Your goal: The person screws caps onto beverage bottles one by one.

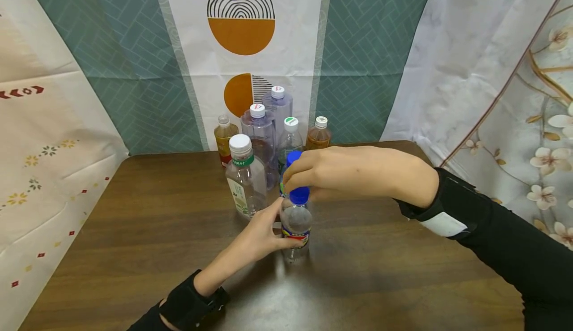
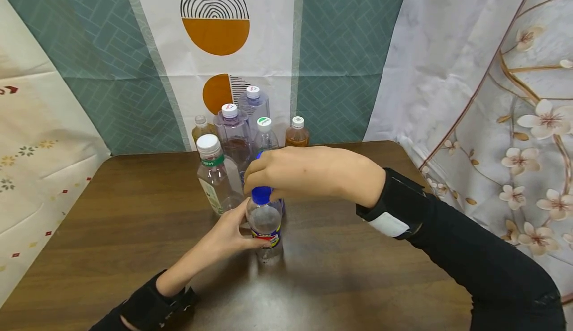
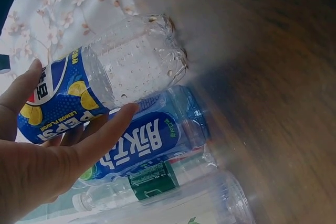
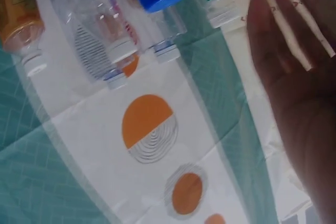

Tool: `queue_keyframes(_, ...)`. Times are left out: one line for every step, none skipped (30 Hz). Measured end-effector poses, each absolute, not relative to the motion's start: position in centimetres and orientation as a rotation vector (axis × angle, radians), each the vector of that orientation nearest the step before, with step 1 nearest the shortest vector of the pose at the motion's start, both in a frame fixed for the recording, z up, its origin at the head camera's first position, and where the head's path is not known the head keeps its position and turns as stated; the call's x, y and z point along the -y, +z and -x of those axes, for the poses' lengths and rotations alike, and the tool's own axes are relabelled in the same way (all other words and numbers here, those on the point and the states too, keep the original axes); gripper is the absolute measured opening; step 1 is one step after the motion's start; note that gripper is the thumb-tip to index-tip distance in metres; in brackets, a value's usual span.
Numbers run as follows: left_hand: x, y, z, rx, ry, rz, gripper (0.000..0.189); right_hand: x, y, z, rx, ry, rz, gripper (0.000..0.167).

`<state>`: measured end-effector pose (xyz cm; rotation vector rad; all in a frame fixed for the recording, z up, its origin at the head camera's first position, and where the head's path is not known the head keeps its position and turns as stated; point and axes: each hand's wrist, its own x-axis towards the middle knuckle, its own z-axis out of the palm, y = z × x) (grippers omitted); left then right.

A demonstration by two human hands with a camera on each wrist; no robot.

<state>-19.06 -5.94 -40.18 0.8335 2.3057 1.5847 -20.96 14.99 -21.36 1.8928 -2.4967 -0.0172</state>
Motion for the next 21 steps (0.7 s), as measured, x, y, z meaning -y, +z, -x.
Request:
queue_keyframes(5.9, -40.2, 19.1, -2.309, 1.583, -0.835, 0.067, -15.1, -21.3, 21.1, 2.49, -0.014, -1.933, 0.031)
queue_keyframes(5.9, -40.2, 19.1, -2.307, 1.583, -0.832, 0.066, -15.2, -21.2, 21.2, 2.484, -0.016, -1.966, 0.032)
queue_keyframes(5.9, -40.2, 19.1, -2.309, 1.582, -0.831, 0.066, -15.3, -21.2, 21.3, 2.478, -0.023, -1.992, 0.033)
queue_keyframes(5.9, -40.2, 19.1, -2.307, 1.582, -0.831, 0.066, -15.3, -21.3, 21.3, 2.467, -0.031, -2.007, 0.033)
queue_keyframes(5.9, -40.2, 19.1, -2.307, 1.582, -0.832, 0.066, -15.3, -21.5, 21.4, 2.446, -0.043, -2.017, 0.033)
queue_keyframes(5.9, -40.1, 19.1, -2.305, 1.584, -0.831, 0.067, -15.3, -21.6, 21.5, 2.421, -0.054, -2.023, 0.032)
queue_keyframes(5.9, -40.1, 19.1, -2.304, 1.586, -0.833, 0.068, -15.2, -21.7, 21.5, 2.411, -0.066, -2.015, 0.03)
queue_keyframes(5.9, -40.2, 19.1, -2.299, 1.59, -0.835, 0.068, -15.2, -21.7, 21.5, 2.408, -0.078, -2.002, 0.029)
queue_keyframes(5.9, -40.2, 19.2, -2.298, 1.592, -0.84, 0.068, -15.1, -21.8, 21.4, 2.405, -0.084, -1.987, 0.027)
queue_keyframes(5.8, -40.1, 19.2, -2.297, 1.593, -0.843, 0.069, -15.0, -21.8, 21.4, 2.409, -0.09, -1.968, 0.025)
queue_keyframes(5.8, -40.1, 19.2, -2.296, 1.595, -0.844, 0.068, -14.9, -21.8, 21.3, 2.427, -0.095, -1.942, 0.023)
queue_keyframes(5.8, -40.1, 19.2, -2.296, 1.597, -0.844, 0.068, -14.8, -21.8, 21.2, 2.45, -0.102, -1.912, 0.023)
queue_keyframes(5.8, -40.1, 19.2, -2.29, 1.6, -0.839, 0.067, -14.7, -21.8, 21.1, 2.471, -0.121, -1.877, 0.023)
queue_keyframes(5.8, -40.1, 19.2, -2.285, 1.604, -0.835, 0.066, -14.5, -21.9, 21.0, 2.491, -0.14, -1.846, 0.024)
queue_keyframes(5.8, -40.0, 19.2, -2.284, 1.605, -0.832, 0.066, -14.3, -21.9, 20.9, 2.506, -0.162, -1.816, 0.025)
queue_keyframes(5.9, -40.0, 19.2, -2.282, 1.605, -0.826, 0.066, -14.2, -22.0, 20.7, 2.514, -0.194, -1.788, 0.026)
queue_keyframes(5.9, -40.0, 19.2, -2.282, 1.605, -0.825, 0.065, -14.1, -22.0, 20.6, 2.521, -0.224, -1.761, 0.027)
queue_keyframes(5.9, -40.0, 19.2, -2.281, 1.605, -0.824, 0.065, -14.0, -22.1, 20.5, 2.523, -0.25, -1.74, 0.028)
queue_keyframes(5.9, -40.0, 19.2, -2.283, 1.604, -0.825, 0.065, -13.9, -22.1, 20.4, 2.523, -0.274, -1.722, 0.028)
queue_keyframes(5.9, -40.0, 19.2, -2.29, 1.601, -0.828, 0.066, -13.9, -22.1, 20.3, 2.53, -0.282, -1.709, 0.028)
queue_keyframes(5.9, -40.0, 19.2, -2.295, 1.598, -0.83, 0.066, -13.9, -22.1, 20.2, 2.532, -0.288, -1.701, 0.028)
